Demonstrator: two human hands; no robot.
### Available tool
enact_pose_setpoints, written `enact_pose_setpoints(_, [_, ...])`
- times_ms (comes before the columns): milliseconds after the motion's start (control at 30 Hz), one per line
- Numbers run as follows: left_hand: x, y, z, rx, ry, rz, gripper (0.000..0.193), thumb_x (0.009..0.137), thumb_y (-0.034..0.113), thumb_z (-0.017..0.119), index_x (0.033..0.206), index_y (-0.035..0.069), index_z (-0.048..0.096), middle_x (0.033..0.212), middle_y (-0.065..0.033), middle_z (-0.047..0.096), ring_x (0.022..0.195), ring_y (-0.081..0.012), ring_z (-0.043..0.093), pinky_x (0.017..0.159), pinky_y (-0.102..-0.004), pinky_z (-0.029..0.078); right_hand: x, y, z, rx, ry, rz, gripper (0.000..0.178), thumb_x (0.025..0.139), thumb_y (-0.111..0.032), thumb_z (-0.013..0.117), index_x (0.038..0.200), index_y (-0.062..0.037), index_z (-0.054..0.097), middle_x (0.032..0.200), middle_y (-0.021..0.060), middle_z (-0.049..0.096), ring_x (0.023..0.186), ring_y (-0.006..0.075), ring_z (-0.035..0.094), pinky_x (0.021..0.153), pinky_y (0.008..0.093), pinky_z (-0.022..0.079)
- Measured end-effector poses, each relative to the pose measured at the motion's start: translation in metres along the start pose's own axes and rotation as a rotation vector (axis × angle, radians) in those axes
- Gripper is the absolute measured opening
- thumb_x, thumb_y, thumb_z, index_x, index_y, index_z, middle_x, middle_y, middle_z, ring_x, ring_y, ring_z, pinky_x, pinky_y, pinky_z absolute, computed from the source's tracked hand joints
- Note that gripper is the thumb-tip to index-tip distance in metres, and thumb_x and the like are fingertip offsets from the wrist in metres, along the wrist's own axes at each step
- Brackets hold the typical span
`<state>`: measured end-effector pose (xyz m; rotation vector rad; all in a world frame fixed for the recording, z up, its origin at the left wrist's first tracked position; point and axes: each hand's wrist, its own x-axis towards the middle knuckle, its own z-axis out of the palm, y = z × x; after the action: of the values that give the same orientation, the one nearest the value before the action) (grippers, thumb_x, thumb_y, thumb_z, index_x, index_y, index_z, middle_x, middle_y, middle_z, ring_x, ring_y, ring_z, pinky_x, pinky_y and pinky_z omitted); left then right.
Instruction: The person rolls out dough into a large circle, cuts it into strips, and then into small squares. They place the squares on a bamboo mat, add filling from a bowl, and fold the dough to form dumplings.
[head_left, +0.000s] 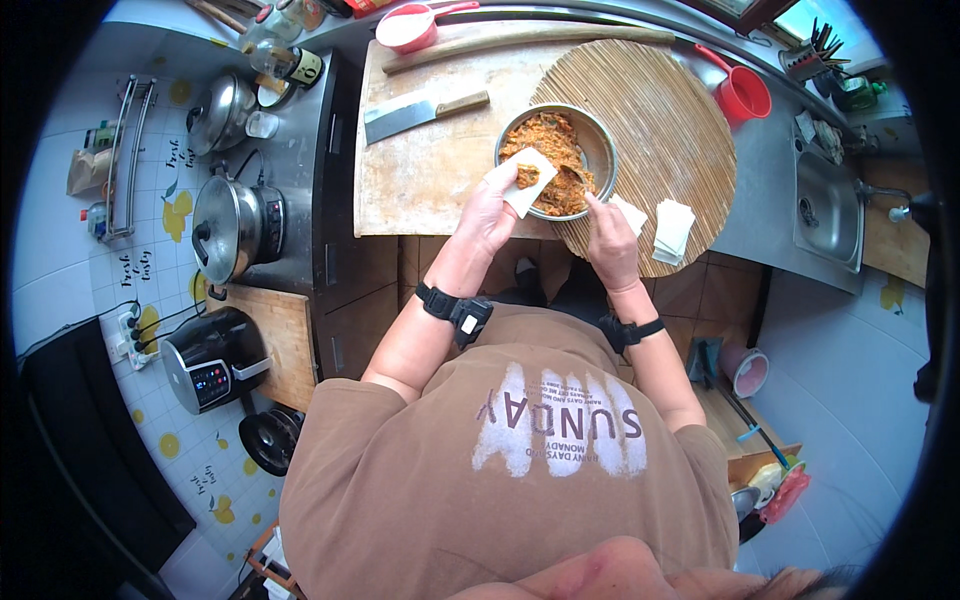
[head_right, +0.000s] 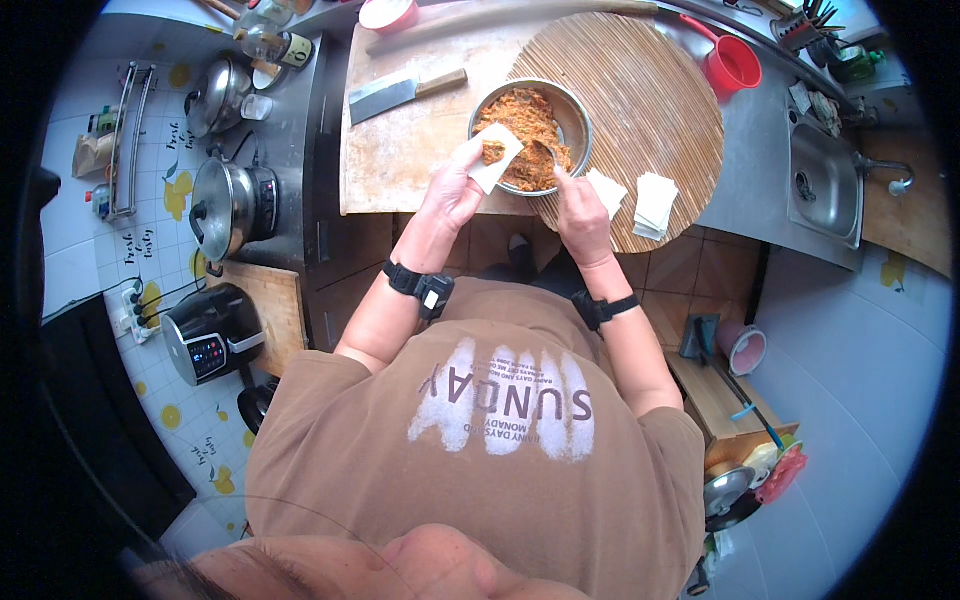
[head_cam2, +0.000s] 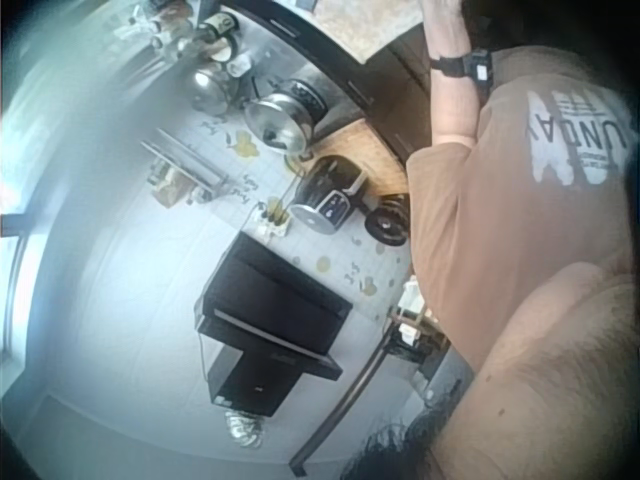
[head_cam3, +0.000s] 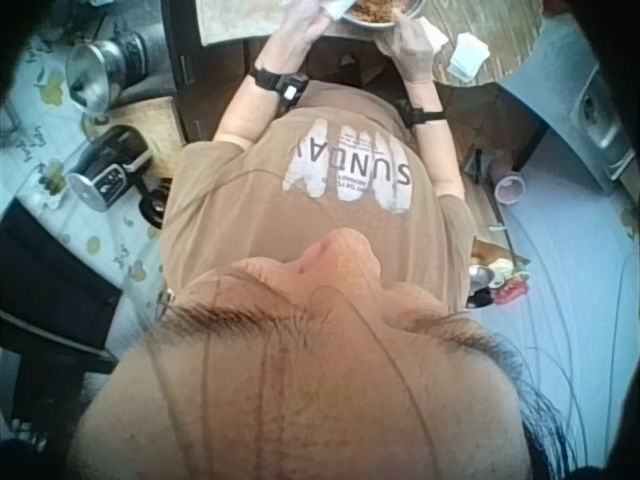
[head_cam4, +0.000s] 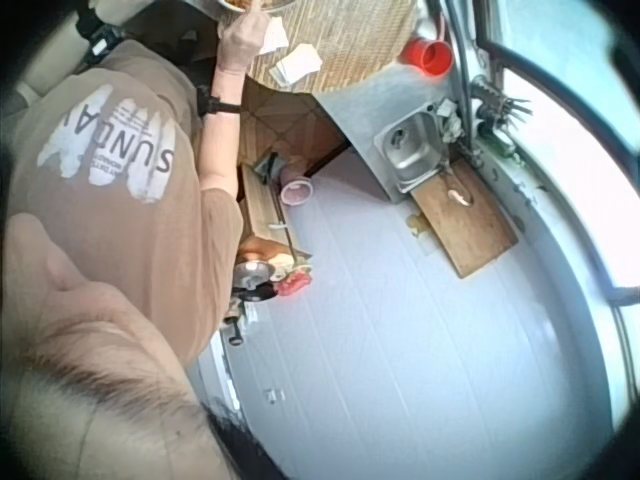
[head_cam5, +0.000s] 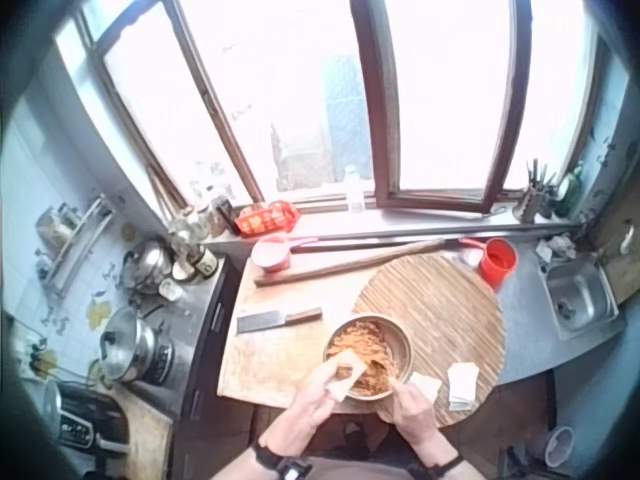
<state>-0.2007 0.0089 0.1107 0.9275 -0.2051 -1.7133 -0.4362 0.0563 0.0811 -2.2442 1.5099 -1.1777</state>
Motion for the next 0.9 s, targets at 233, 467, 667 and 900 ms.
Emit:
enact_pose_setpoints(233, [-0.005, 0.000, -0.019, -0.001, 0.064, 0.014, 0.041, 0.122, 0.017, 0.055, 0.152, -0.009, 0.062, 0.153, -0.0210, 0.072, 0.138, -0.0301, 0.073, 0.120, -0.0442, 0.061, 0.011, 0.013, 0.001, 0.024, -0.081, -0.056, 0.034, 0.106, 0.001, 0.074, 0.140, -0.0028, 0.076, 0.102, 0.0158, 0.073, 0.095, 0.0345, 0.076, 0.082, 0.0442, 0.062])
enact_pose_setpoints(467, [-0.019, -0.017, -0.064, -0.011, 0.219, 0.073, 0.040, 0.122, 0.016, 0.052, 0.147, -0.012, 0.066, 0.143, -0.0216, 0.076, 0.132, -0.0310, 0.076, 0.114, -0.0442, 0.063, 0.017, 0.010, -0.005, 0.245, -0.105, 0.096, 0.030, 0.106, -0.004, 0.078, 0.136, -0.0048, 0.080, 0.110, 0.0159, 0.077, 0.100, 0.0353, 0.076, 0.089, 0.0443, 0.061])
enact_pose_setpoints(667, [-0.017, -0.030, -0.068, 0.056, 0.148, 0.036, 0.039, 0.120, 0.015, 0.056, 0.145, -0.013, 0.066, 0.141, -0.0219, 0.077, 0.129, -0.0301, 0.078, 0.113, -0.0433, 0.064, 0.010, -0.005, -0.009, 0.101, 0.060, 0.020, 0.029, 0.107, -0.003, 0.077, 0.136, -0.0041, 0.081, 0.109, 0.0168, 0.077, 0.102, 0.0356, 0.077, 0.090, 0.0442, 0.062])
enact_pose_setpoints(900, [-0.015, -0.039, -0.042, 0.078, 0.124, -0.049, 0.039, 0.121, 0.016, 0.055, 0.150, -0.007, 0.065, 0.146, -0.0188, 0.075, 0.135, -0.0280, 0.074, 0.118, -0.0438, 0.060, -0.001, 0.001, -0.007, -0.052, -0.112, -0.194, 0.036, 0.102, -0.002, 0.080, 0.138, -0.0008, 0.076, 0.108, 0.0161, 0.075, 0.100, 0.0338, 0.076, 0.086, 0.0435, 0.063])
